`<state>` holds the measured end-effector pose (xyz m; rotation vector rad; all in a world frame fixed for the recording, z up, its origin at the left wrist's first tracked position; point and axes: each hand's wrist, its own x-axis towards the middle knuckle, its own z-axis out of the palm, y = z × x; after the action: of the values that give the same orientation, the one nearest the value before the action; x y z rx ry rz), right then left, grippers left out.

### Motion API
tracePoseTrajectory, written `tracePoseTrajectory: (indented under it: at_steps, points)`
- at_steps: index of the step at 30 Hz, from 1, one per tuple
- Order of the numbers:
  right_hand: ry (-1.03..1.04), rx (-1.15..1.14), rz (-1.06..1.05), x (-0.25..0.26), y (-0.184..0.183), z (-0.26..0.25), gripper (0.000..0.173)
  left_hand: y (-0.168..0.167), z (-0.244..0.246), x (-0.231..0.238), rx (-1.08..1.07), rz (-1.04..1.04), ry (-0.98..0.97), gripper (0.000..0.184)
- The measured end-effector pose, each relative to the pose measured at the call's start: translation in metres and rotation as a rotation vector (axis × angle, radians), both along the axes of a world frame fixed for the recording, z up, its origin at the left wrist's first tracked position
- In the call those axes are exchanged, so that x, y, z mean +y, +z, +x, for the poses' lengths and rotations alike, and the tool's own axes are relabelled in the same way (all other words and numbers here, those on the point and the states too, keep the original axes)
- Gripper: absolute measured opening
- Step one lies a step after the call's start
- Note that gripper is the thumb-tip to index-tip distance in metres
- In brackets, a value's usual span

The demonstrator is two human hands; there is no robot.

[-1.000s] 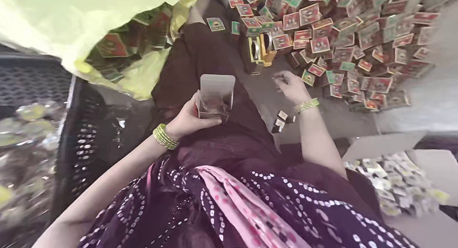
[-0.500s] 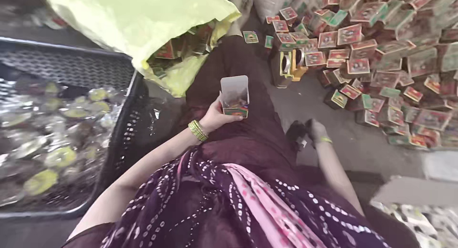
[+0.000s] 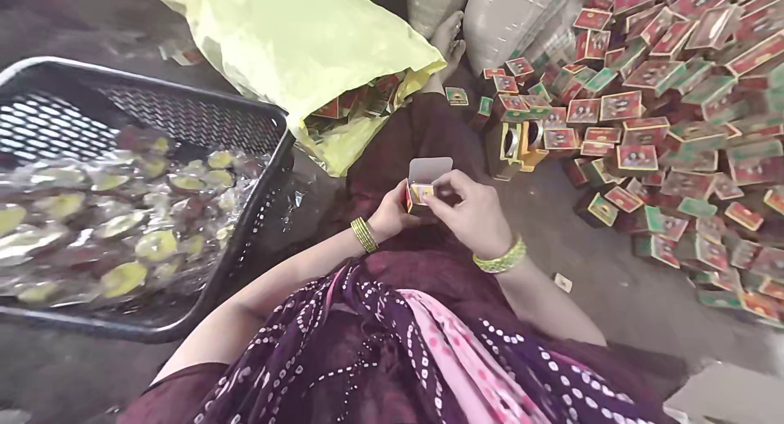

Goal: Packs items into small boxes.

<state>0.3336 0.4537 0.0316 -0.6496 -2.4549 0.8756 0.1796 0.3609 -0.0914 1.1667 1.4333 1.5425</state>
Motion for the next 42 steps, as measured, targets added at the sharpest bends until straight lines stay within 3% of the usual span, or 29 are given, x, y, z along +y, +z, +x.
tracePoseTrajectory:
  at_steps: [6, 11, 14, 16, 19, 22, 25, 27, 28, 31, 35, 39, 42]
  points:
    - [0.101, -0.035, 0.405, -0.021, -0.031, -0.014, 0.027, -0.010, -0.003, 0.000, 0.215, 0.041, 0.012, 0.071]
    - [0.276, -0.193, 0.563, -0.020, -0.047, -0.017, 0.036, -0.009, 0.003, 0.000, -0.009, 0.004, 0.003, 0.048]
    - [0.341, -0.293, 0.576, -0.018, -0.042, -0.019, 0.040, -0.006, 0.004, -0.001, 0.020, 0.017, -0.018, 0.050]
    - [0.299, -0.259, 0.534, -0.010, -0.035, -0.016, 0.043, -0.008, 0.002, -0.002, 0.033, 0.096, -0.029, 0.065]
    - [0.073, 0.136, 0.301, 0.007, -0.034, -0.005, 0.029, -0.006, -0.002, -0.005, 0.118, 0.184, 0.017, 0.097]
    - [-0.180, 0.385, -0.341, 0.026, -0.039, 0.002, 0.028, -0.007, 0.000, -0.006, 0.031, 0.192, 0.030, 0.112]
    - [-0.214, 0.316, -0.973, 0.030, -0.044, 0.001, 0.035, 0.001, 0.004, -0.008, -0.026, 0.222, -0.078, 0.099]
    - [-0.111, 0.269, -1.206, 0.029, -0.054, 0.000, 0.039, 0.002, 0.004, -0.009, -0.025, 0.263, -0.133, 0.082]
    - [-0.085, 0.236, -1.225, 0.027, -0.058, -0.001, 0.043, 0.001, 0.003, -0.009, -0.011, 0.268, -0.152, 0.075]
    - [-0.067, 0.208, -1.019, 0.022, -0.057, -0.003, 0.042, 0.002, 0.003, -0.012, 0.039, 0.205, -0.149, 0.066]
    - [0.129, 0.305, -0.501, 0.030, -0.055, 0.007, 0.015, 0.005, 0.002, -0.010, -0.033, 0.089, -0.071, 0.075]
    - [0.222, 0.235, -0.316, 0.029, -0.051, 0.012, 0.016, 0.002, 0.002, -0.008, -0.073, 0.057, -0.051, 0.097]
    - [0.226, 0.182, -0.188, 0.024, -0.050, 0.013, 0.020, -0.002, 0.000, -0.007, -0.041, 0.054, -0.096, 0.087]
